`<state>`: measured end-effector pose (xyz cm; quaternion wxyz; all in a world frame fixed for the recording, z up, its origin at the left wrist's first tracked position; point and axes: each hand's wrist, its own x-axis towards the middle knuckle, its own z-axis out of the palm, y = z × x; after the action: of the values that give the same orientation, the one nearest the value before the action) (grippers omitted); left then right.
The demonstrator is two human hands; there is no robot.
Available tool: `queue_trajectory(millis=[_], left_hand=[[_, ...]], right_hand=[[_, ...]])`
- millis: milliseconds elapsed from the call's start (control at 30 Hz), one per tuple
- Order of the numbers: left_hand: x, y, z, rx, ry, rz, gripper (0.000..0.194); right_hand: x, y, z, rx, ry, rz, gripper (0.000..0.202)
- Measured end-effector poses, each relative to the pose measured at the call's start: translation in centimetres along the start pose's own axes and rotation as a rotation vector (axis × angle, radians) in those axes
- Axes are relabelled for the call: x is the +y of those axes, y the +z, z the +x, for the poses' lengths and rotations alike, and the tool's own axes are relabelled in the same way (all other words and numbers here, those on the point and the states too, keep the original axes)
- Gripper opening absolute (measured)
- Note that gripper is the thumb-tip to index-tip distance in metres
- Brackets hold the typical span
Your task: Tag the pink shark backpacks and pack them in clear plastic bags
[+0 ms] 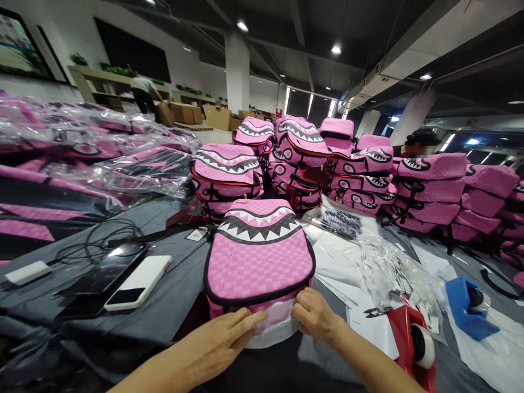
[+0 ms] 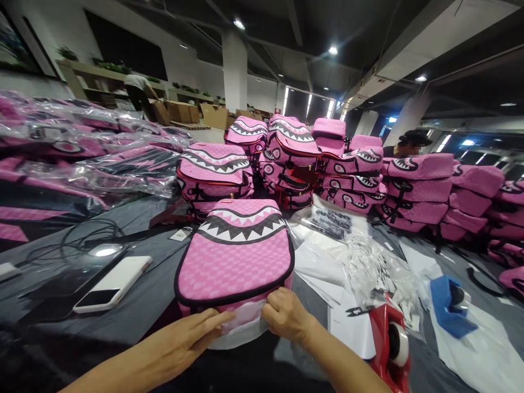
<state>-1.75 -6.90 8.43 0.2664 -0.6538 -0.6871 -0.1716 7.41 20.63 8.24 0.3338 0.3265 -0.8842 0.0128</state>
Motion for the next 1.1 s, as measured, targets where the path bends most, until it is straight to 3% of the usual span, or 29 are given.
queue_trajectory(millis=[100,200,333,433,500,600,667,733,833,933,1033,1100], left_hand=[[0.2,1.0,-0.1,0.091,-0.017,-0.091,0.049],[0.4,2.0,-0.5,0.281,-0.040,-0.056,0.048],[1.2,4.0,-1.5,0.487,-0.172,0.202,0.052],[2.0,6.1,-3.1,0.458,-0.283,0.231,0.049],[2.7,7.4,-4.6,0.411,-0.277,0.206,0.047],[3.8,8.5,-6.4,0.420,-0.242,0.171,0.034],[4.5,8.5,-7.1,0.433,-0.252,0.106,0.020],[4.8,8.1,-7.4,0.417,-0.291,0.006,0.020],[4.6,7.4,-7.3,0.388,-0.416,-0.129,0.035],[4.1,6.9,-6.7,0.387,-0.513,-0.179,0.043],[3.6,5.7,-5.5,0.308,-0.483,-0.156,0.033],[3.4,4.7,-4.6,0.231,-0.435,-0.130,0.031]], right_hand=[[0.0,-0.6,-0.2,-0.104,-0.057,-0.004,0.019],[-0.1,-1.0,0.0,-0.117,-0.063,0.013,0.023],[-0.6,-0.1,0.7,0.115,-0.006,0.034,0.028],[-1.5,2.1,0.4,0.308,0.119,-0.045,0.026],[-2.3,3.7,-0.6,0.338,0.175,-0.078,0.026],[-3.5,4.7,-2.9,0.235,0.140,-0.011,0.021],[-3.9,4.0,-4.0,0.133,0.112,0.105,0.017],[-3.8,2.5,-4.3,0.034,0.122,0.231,0.029],[-3.1,0.4,-3.3,-0.152,0.196,0.286,0.038],[-2.3,0.0,-1.5,-0.351,0.230,0.245,0.017],[-1.9,0.4,-0.5,-0.478,0.206,0.219,0.013],[-1.9,0.3,-0.5,-0.460,0.183,0.162,0.013]])
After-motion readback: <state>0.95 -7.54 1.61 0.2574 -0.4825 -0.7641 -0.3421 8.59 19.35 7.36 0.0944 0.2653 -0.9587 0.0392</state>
